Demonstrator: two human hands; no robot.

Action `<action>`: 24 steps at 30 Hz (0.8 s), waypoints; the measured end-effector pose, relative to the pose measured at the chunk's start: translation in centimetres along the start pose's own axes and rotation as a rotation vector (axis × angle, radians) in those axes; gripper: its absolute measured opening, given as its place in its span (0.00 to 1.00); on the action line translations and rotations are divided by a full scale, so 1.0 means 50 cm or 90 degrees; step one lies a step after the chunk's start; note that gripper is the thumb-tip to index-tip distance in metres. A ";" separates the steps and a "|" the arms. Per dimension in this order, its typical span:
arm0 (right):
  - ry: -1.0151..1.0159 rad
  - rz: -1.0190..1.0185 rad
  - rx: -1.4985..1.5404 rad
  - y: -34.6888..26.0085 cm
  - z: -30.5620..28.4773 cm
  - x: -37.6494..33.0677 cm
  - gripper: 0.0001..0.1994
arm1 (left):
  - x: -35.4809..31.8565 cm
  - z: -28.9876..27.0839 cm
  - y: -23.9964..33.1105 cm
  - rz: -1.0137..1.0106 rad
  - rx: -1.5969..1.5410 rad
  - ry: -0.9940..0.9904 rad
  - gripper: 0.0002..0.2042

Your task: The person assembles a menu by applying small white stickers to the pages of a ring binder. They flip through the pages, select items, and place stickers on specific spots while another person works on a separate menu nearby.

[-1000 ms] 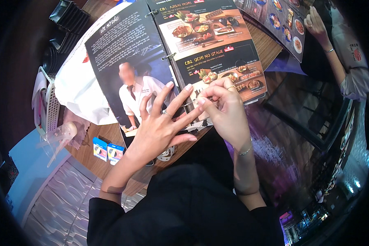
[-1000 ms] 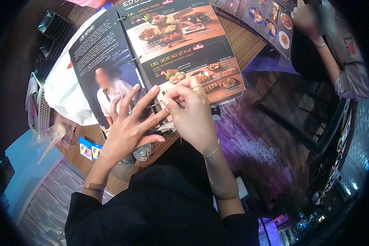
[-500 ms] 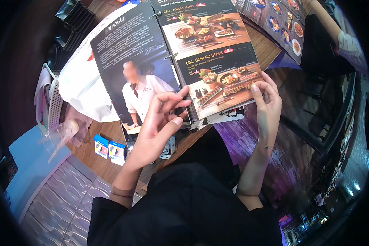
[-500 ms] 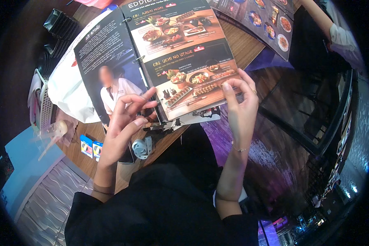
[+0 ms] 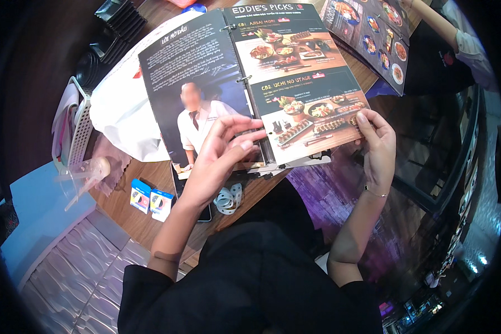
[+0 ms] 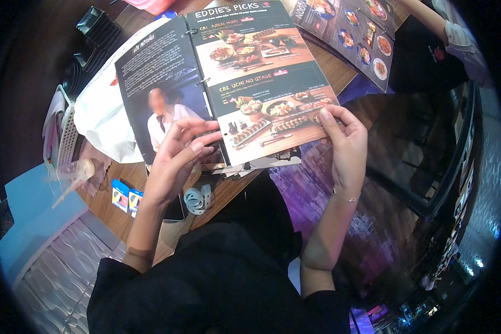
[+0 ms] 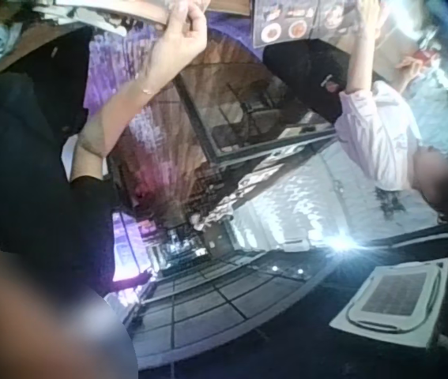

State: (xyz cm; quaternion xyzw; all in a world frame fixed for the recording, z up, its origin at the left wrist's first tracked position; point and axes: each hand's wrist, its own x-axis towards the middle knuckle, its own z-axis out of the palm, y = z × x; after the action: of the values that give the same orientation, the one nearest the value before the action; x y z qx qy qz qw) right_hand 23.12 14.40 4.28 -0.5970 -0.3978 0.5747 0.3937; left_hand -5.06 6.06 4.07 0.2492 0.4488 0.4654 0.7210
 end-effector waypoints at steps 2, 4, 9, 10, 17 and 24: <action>-0.003 0.008 0.003 -0.003 -0.004 0.001 0.10 | 0.016 -0.004 -0.007 0.009 -0.020 0.018 0.20; -0.016 0.014 0.029 0.002 -0.009 0.001 0.09 | 0.028 0.001 0.000 -0.006 -0.044 0.049 0.24; -0.010 0.018 0.114 0.023 0.002 -0.009 0.08 | 0.044 0.001 -0.009 0.044 -0.020 0.022 0.32; -0.024 0.017 0.131 0.029 -0.001 -0.010 0.08 | 0.044 0.001 -0.014 0.044 -0.011 0.014 0.33; 0.099 -0.084 -0.121 0.038 0.013 -0.029 0.05 | 0.059 -0.001 -0.021 0.011 -0.015 -0.050 0.26; -0.012 -0.181 -0.272 -0.023 0.156 -0.093 0.02 | 0.061 -0.010 -0.029 -0.026 -0.074 -0.056 0.26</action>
State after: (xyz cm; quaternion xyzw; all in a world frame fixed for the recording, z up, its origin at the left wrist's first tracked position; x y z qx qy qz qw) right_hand 15.20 10.61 6.88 -0.5994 -0.5940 0.4218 0.3315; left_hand -4.34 8.11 1.43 0.2181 0.3942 0.4642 0.7626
